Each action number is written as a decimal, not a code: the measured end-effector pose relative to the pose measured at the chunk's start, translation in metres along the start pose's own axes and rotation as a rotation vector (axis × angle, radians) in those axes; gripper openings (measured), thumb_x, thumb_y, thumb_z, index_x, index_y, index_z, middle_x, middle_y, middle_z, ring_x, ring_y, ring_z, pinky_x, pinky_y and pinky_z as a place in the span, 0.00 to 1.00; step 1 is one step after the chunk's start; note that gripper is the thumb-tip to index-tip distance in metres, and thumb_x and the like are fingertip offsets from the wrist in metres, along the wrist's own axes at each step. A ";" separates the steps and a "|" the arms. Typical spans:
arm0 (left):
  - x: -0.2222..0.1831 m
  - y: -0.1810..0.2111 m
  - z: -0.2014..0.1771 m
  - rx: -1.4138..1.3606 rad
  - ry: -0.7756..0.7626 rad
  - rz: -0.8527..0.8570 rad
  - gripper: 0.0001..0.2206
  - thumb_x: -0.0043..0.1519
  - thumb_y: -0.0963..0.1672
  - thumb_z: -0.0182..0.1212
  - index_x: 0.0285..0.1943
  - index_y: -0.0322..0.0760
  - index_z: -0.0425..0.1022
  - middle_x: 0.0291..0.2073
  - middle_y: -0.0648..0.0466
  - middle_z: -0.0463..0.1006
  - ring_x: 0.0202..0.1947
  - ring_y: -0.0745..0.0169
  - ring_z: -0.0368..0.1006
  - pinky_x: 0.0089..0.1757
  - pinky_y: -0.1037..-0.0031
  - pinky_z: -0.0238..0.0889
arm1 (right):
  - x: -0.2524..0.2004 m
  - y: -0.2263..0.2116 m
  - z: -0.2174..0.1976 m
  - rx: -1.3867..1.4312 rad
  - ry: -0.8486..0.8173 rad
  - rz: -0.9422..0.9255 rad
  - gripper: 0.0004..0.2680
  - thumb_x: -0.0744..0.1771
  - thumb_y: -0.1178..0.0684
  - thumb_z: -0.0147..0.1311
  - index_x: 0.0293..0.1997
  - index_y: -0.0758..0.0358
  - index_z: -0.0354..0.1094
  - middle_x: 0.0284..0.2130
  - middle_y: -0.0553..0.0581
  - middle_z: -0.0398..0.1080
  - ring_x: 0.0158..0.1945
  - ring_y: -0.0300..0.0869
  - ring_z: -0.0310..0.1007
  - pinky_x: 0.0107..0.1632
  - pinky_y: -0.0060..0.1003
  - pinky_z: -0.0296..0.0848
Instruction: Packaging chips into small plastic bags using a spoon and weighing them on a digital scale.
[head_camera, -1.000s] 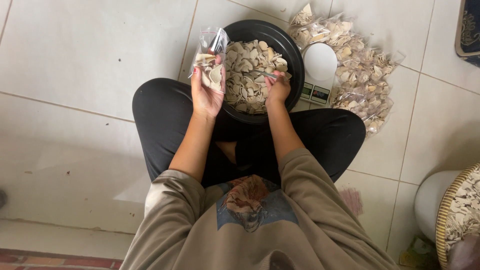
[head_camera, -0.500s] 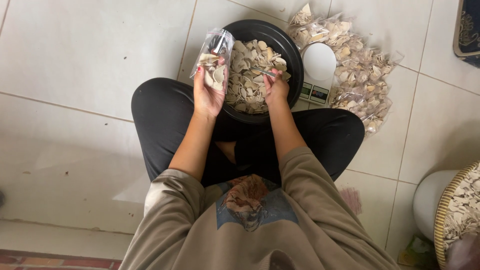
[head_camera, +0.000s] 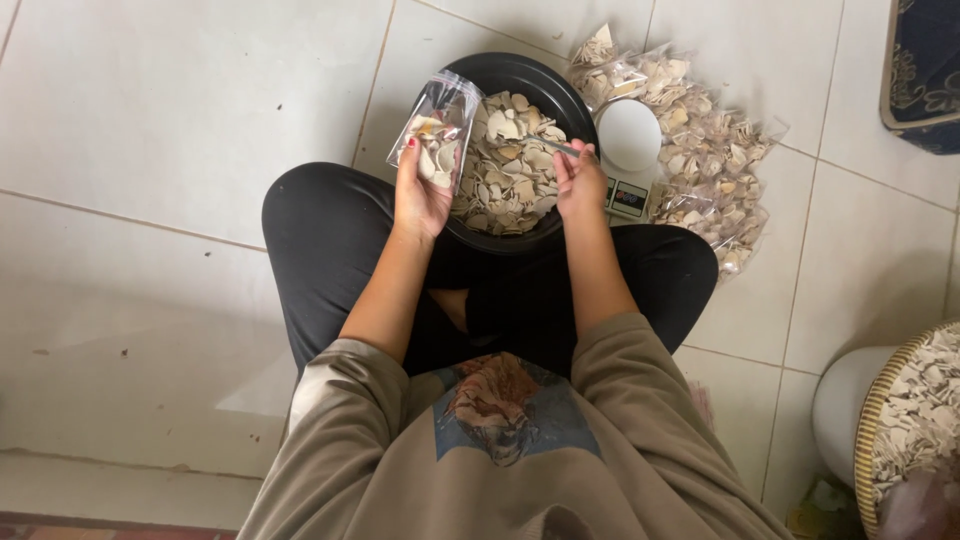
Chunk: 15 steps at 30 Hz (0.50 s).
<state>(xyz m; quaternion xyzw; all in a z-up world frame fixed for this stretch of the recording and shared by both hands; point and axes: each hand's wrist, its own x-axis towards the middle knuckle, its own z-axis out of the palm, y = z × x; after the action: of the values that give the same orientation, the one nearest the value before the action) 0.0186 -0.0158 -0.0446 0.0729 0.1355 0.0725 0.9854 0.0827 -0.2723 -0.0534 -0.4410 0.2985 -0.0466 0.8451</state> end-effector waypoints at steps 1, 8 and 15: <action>0.001 -0.003 -0.004 -0.003 -0.003 0.004 0.18 0.62 0.48 0.69 0.56 0.33 0.74 0.50 0.40 0.82 0.49 0.43 0.82 0.54 0.53 0.77 | -0.003 -0.011 0.002 -0.002 -0.006 -0.002 0.14 0.72 0.47 0.47 0.56 0.68 0.69 0.52 0.72 0.73 0.56 0.51 0.75 0.63 0.46 0.75; 0.009 -0.021 -0.021 0.046 -0.009 -0.007 0.16 0.63 0.45 0.68 0.55 0.34 0.74 0.47 0.39 0.83 0.46 0.43 0.83 0.52 0.52 0.78 | -0.061 -0.082 0.059 0.004 -0.132 -0.088 0.12 0.70 0.46 0.50 0.50 0.64 0.72 0.47 0.66 0.77 0.52 0.48 0.78 0.62 0.43 0.78; -0.012 -0.004 0.008 0.099 -0.065 -0.142 0.21 0.63 0.45 0.64 0.64 0.29 0.68 0.51 0.40 0.81 0.46 0.52 0.80 0.50 0.65 0.76 | -0.115 -0.105 0.120 -0.455 -0.286 -0.068 0.13 0.68 0.46 0.49 0.45 0.68 0.71 0.45 0.65 0.76 0.50 0.49 0.80 0.62 0.44 0.81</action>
<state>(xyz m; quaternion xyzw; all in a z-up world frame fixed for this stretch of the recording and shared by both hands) 0.0096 -0.0228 -0.0341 0.1142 0.1115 -0.0068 0.9872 0.0740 -0.2108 0.1331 -0.6315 0.1640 0.0561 0.7558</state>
